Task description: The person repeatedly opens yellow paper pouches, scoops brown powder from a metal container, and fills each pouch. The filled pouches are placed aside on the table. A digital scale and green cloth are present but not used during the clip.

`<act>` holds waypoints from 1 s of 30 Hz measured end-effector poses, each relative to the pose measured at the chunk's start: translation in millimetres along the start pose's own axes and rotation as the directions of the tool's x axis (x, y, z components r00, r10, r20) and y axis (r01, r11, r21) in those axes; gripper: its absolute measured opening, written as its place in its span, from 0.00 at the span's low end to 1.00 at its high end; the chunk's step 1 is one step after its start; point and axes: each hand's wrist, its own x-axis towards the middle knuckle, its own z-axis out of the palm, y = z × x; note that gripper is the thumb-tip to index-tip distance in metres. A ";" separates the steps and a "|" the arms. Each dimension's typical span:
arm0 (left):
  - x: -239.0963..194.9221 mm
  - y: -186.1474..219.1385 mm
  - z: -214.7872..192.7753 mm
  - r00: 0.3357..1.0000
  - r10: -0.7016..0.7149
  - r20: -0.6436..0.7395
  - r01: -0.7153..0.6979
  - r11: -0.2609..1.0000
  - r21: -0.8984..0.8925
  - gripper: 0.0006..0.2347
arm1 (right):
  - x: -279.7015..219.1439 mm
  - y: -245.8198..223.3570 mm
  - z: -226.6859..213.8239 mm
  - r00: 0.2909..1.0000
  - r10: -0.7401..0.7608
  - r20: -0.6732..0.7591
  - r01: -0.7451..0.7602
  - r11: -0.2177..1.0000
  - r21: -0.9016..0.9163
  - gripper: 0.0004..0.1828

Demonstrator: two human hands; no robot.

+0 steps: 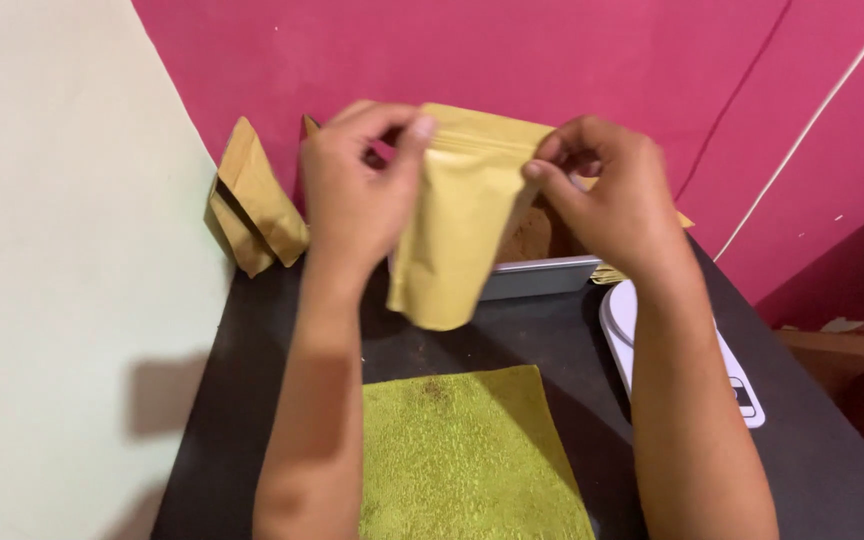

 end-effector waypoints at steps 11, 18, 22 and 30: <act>-6.7 -19.3 16.9 0.989 -0.003 0.150 -0.045 0.948 0.315 0.07 | 0.4 24.6 5.1 0.976 -0.056 -0.209 0.032 0.992 -0.119 0.13; -6.3 -27.4 36.6 0.987 0.114 0.117 -0.151 0.908 0.391 0.22 | 0.9 24.6 17.1 0.903 -0.231 -0.363 0.203 0.972 -0.115 0.14; -9.6 -28.2 48.9 0.973 0.166 0.159 -0.222 0.858 0.463 0.31 | 0.7 23.5 20.5 0.934 -0.185 -0.306 0.187 0.982 -0.025 0.15; -13.1 -23.3 48.4 0.958 0.186 0.218 -0.267 0.859 0.436 0.27 | 2.1 25.4 18.6 0.951 -0.127 -0.283 0.123 0.992 -0.032 0.14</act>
